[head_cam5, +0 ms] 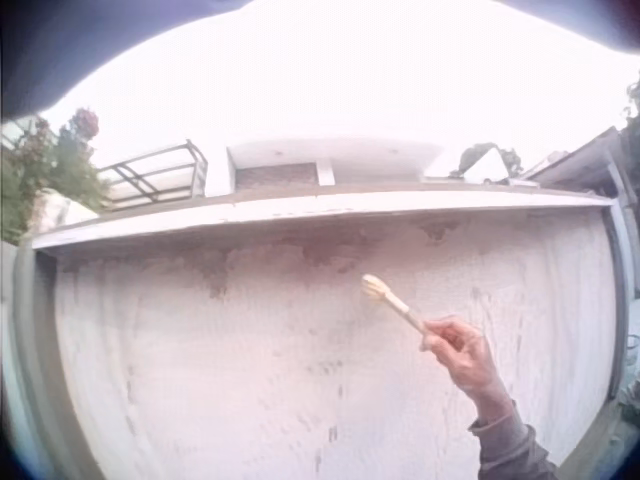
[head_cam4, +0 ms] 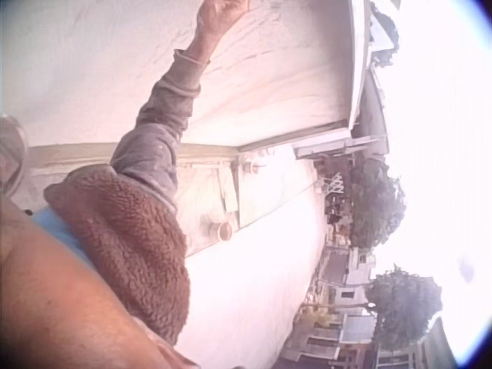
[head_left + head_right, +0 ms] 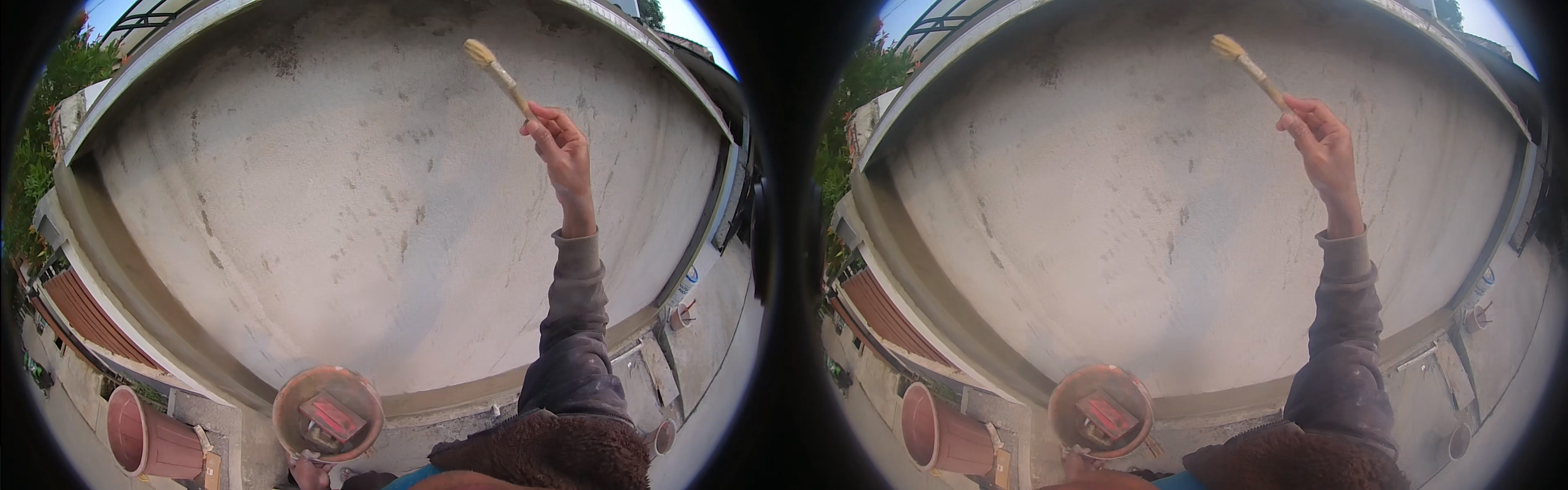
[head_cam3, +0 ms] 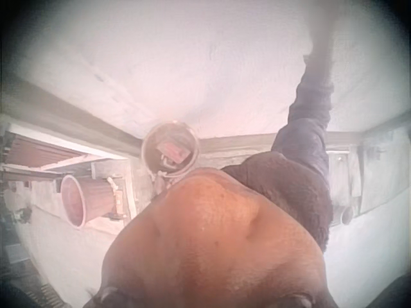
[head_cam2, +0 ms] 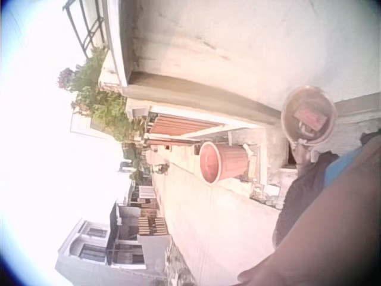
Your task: The person applies plaster to a curved wall using a trowel and a hawk. They scoop plaster from a bucket, spread it onto the wall, and smooth the surface repeatedly.
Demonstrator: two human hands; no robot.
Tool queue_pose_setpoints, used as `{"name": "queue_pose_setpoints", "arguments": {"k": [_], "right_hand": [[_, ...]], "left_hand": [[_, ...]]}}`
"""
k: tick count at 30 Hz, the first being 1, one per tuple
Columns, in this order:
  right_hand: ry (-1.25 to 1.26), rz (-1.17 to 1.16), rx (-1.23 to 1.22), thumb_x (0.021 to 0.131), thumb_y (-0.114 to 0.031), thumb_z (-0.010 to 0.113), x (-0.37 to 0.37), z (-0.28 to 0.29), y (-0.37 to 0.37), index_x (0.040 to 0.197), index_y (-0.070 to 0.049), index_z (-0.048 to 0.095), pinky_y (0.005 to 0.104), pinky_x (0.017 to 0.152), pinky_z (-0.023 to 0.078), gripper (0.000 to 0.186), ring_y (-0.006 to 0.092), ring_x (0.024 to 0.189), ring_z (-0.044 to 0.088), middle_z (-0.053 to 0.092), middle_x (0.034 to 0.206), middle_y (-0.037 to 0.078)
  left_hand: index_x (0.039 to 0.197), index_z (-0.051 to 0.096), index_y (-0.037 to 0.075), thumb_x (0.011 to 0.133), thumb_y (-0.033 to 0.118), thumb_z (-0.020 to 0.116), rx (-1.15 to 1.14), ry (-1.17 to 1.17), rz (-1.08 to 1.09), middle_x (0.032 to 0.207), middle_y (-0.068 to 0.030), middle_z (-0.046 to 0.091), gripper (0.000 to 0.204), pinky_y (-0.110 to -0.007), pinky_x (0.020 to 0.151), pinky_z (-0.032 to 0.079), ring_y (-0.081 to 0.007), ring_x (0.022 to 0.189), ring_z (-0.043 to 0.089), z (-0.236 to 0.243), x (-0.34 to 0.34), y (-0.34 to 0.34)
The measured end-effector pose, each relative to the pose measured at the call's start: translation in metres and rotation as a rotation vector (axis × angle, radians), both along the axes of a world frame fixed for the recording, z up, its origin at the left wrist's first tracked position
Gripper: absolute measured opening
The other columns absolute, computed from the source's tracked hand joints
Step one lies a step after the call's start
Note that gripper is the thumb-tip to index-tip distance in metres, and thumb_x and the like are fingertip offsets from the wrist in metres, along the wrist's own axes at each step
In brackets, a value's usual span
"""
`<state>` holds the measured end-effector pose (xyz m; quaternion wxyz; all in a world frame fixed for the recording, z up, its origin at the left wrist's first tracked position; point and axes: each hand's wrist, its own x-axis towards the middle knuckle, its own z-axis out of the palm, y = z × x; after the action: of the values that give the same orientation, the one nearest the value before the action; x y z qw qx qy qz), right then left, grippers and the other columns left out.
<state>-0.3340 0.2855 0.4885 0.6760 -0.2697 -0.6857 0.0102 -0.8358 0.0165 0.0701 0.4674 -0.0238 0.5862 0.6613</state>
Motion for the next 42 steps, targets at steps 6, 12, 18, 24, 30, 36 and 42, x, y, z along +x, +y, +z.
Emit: {"name": "queue_pose_setpoints", "arguments": {"k": [6, 12, 18, 24, 30, 36, 42], "right_hand": [[-1.381, 0.118, -0.16, 0.085, -0.017, 0.064, -0.14, -0.198, -0.045, 0.098, -0.016, 0.072, 0.042, 0.064, 0.049, 0.015, 0.0235, 0.082, 0.07, 0.072, 0.083, 0.004], [-1.372, 0.188, -0.11, 0.084, -0.025, 0.063, -0.142, -0.3, -0.074, 0.078, -0.021, 0.072, 0.0411, 0.062, 0.048, 0.012, 0.0176, 0.082, 0.067, 0.07, 0.078, -0.001], [-1.151, 0.215, -0.527, 0.084, -0.023, 0.069, -0.055, -0.208, -0.054, 0.098, -0.018, 0.075, 0.0406, 0.07, 0.051, 0.016, 0.0273, 0.085, 0.07, 0.073, 0.087, 0.006], [-0.194, 0.351, -0.446, 0.088, -0.027, 0.075, 0.027, -0.029, 0.014, 0.111, -0.007, 0.074, 0.0274, 0.07, 0.045, 0.031, 0.0114, 0.073, 0.058, 0.07, 0.084, 0.002], [0.403, 0.166, -0.03, 0.09, -0.023, 0.074, 0.227, 0.1, 0.027, 0.121, -0.001, 0.065, 0.0162, 0.047, 0.029, 0.039, 0.0004, 0.06, 0.043, 0.074, 0.095, 0.005], [1.045, 0.413, 0.013, 0.099, -0.017, 0.06, 0.282, 0.063, 0.03, 0.127, -0.021, 0.05, 0.0258, 0.052, 0.037, 0.03, 0.0105, 0.07, 0.053, 0.066, 0.106, 0.001], [1.04, 0.846, 0.077, 0.099, -0.015, 0.061, -0.037, 0.103, 0.051, 0.121, -0.014, 0.04, 0.0324, 0.053, 0.047, 0.031, 0.016, 0.07, 0.057, 0.059, 0.104, 0.008]], "left_hand": [[0.131, 0.045, 0.002, 0.089, 0.008, 0.049, 0.103, -0.003, -0.19, 0.115, -0.0196, 0.058, 0.043, -0.058, 0.077, 0.06, -0.041, 0.097, 0.065, 0.035, 0.113, 0.018], [0.137, 0.043, 0.013, 0.079, 0.004, 0.056, 0.186, 0.049, -0.239, 0.109, -0.0164, 0.06, 0.06, -0.055, 0.065, 0.063, -0.0377, 0.089, 0.069, 0.061, 0.179, 0.009], [0.14, 0.043, 0.012, 0.084, 0.006, 0.052, 0.171, 0.018, -0.203, 0.118, -0.0208, 0.06, 0.057, -0.059, 0.07, 0.062, -0.0403, 0.095, 0.068, 0.062, 0.185, -0.006], [0.141, 0.042, 0.011, 0.081, 0.006, 0.053, 0.207, -0.034, -0.193, 0.126, -0.0209, 0.057, 0.061, -0.062, 0.083, 0.056, -0.0429, 0.109, 0.062, 0.05, 0.179, -0.016], [0.133, 0.052, 0.008, 0.098, 0.033, 0.059, 0.296, -0.021, -0.438, 0.121, -0.0116, 0.06, 0.043, -0.041, 0.092, 0.053, -0.022, 0.107, 0.061, -0.052, 0.094, -0.075], [0.12, 0.057, 0.002, 0.098, 0.021, 0.064, 0.153, 1.465, -0.6, 0.112, -0.0116, 0.064, 0.03, -0.042, 0.083, 0.057, -0.025, 0.1, 0.063, -0.083, 0.096, -0.117], [0.123, 0.055, 0.002, 0.1, 0.019, 0.061, 0.297, 0.218, -0.204, 0.11, -0.0094, 0.064, 0.028, -0.043, 0.083, 0.057, -0.0243, 0.101, 0.062, -0.144, 0.078, -0.164]]}}
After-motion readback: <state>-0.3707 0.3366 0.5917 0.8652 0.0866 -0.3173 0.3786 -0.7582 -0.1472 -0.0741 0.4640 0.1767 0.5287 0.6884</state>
